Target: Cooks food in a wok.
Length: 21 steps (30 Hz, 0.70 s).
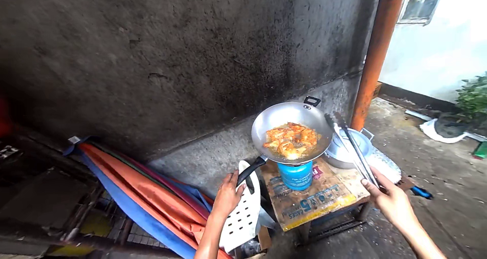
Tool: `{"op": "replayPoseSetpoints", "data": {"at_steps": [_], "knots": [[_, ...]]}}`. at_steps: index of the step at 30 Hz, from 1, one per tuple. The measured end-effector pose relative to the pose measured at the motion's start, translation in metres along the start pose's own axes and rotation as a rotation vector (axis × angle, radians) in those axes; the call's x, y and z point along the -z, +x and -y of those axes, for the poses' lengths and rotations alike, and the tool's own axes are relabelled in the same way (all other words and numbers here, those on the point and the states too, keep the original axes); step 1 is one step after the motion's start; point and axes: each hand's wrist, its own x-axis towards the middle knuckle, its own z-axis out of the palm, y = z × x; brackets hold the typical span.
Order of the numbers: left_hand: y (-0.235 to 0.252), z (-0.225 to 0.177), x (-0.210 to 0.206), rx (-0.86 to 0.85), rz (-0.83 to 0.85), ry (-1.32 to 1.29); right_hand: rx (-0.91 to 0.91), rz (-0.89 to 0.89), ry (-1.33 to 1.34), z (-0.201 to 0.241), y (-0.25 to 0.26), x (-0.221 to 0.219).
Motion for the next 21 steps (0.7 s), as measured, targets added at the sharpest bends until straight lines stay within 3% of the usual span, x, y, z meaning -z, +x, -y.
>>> {"op": "replayPoseSetpoints", "data": {"at_steps": [5,11,17,19,21], "knots": [[0.021,-0.003,-0.002,-0.085,0.105,-0.089,-0.13,-0.121,0.297,0.005,-0.025,-0.034],[0.03,0.002,0.024,-0.101,0.195,-0.017,-0.204,-0.114,0.321,-0.005,-0.065,-0.049],[0.036,0.013,0.035,-0.114,0.232,0.011,-0.24,-0.304,0.377,-0.006,-0.086,-0.053],[0.034,0.017,0.033,-0.123,0.178,-0.008,-0.257,-0.325,0.398,-0.002,-0.086,-0.053],[0.024,0.018,0.033,-0.18,0.001,-0.033,-0.267,-0.324,0.407,0.0,-0.086,-0.055]]}}
